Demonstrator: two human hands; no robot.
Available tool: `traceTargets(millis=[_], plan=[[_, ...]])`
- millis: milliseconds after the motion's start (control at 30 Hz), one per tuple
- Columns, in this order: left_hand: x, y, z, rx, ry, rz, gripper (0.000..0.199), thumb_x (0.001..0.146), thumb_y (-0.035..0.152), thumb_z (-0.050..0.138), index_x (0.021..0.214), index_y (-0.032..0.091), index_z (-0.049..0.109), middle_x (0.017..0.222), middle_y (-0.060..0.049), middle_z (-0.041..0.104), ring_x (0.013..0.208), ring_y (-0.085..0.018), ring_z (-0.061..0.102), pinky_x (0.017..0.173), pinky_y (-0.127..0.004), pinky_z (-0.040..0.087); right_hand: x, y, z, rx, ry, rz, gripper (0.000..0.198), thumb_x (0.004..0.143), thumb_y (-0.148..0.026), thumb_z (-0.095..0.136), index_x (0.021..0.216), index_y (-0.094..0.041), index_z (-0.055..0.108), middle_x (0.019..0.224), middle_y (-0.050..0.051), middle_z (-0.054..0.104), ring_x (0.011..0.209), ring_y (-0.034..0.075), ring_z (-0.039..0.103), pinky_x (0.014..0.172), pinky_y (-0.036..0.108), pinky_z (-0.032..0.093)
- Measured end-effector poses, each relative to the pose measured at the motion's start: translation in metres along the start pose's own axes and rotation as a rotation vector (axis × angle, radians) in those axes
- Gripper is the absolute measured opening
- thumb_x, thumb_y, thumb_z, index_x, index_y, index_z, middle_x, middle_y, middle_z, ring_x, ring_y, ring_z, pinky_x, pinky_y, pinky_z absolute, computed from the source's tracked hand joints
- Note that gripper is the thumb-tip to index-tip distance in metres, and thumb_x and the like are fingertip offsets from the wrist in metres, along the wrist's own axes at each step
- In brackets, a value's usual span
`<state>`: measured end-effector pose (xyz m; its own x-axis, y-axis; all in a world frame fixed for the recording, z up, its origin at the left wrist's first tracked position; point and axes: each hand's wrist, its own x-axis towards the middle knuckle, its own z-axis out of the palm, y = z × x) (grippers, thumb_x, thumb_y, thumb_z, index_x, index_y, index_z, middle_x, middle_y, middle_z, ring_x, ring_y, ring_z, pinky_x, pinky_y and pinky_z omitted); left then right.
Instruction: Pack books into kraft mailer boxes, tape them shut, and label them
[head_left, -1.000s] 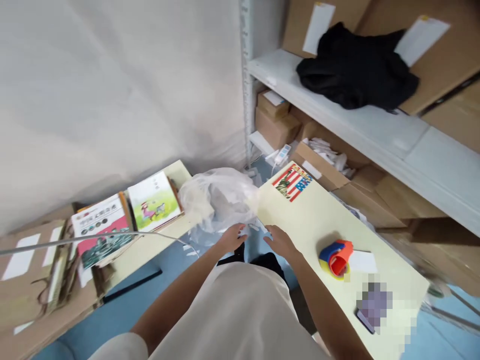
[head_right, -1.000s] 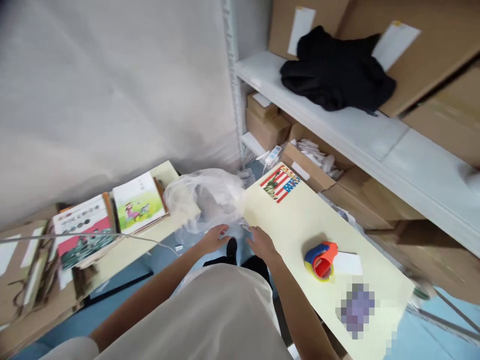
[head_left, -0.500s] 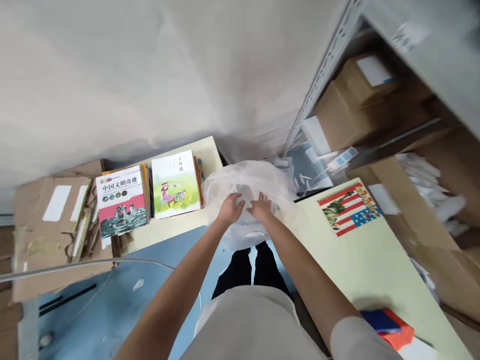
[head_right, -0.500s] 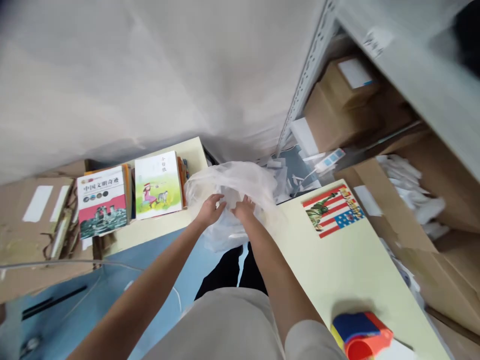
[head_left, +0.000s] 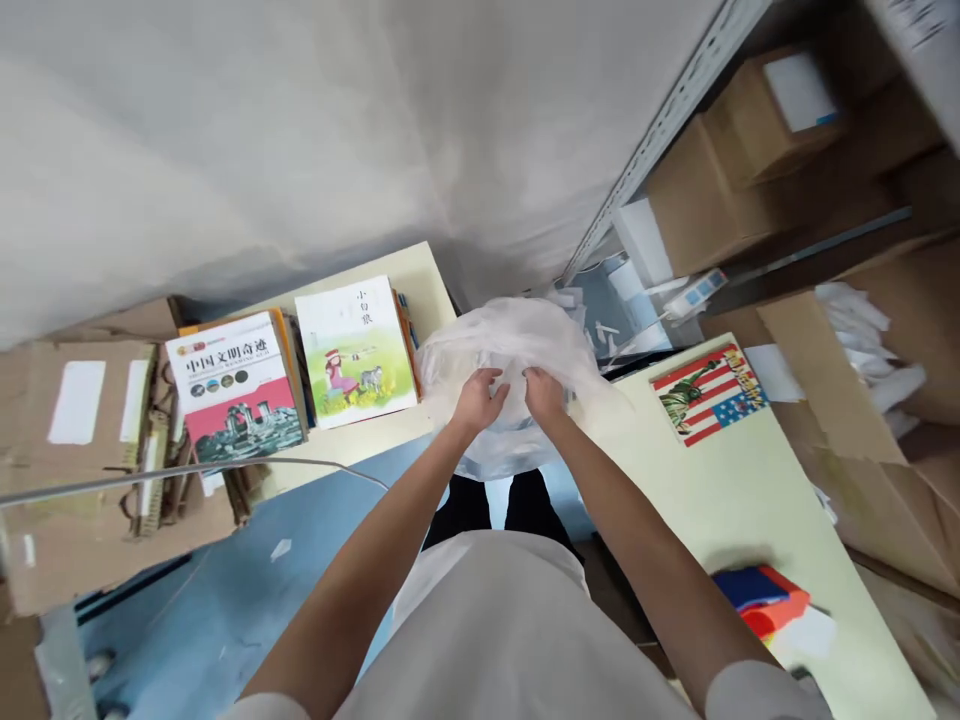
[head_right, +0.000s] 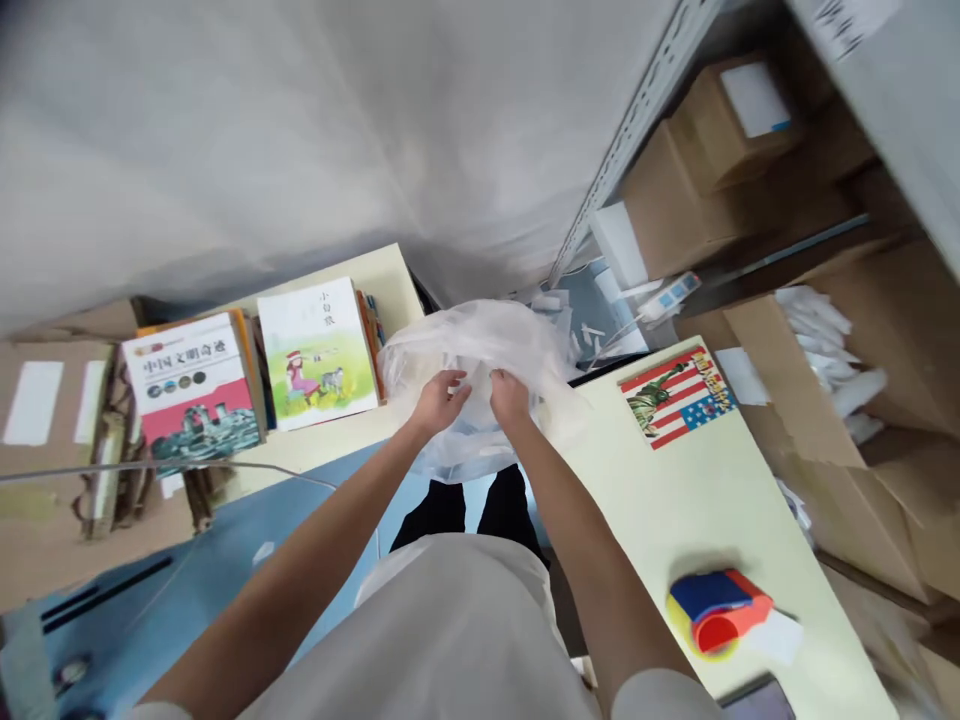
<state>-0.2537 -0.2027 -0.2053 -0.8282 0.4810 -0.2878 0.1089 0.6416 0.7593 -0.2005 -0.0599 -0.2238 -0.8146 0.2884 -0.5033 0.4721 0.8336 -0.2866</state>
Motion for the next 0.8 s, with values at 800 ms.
traceTargets(millis=[800], plan=[[-0.053,0.033,-0.051,-0.026,-0.193,0.384,0.045,0.070,0.033,0.071,0.111,0.017,0.060,0.113,-0.012,0.064,0.098,-0.025,0.064,0.088,-0.041,0.052,-0.126,-0.010,-0.072,0.956,0.700,0.274,0.029,0.070,-0.040,0.064,0.086,-0.018,0.073,0.096,0.006,0.070,0.089,0.020,0.063,0.083,0.036,0.049]])
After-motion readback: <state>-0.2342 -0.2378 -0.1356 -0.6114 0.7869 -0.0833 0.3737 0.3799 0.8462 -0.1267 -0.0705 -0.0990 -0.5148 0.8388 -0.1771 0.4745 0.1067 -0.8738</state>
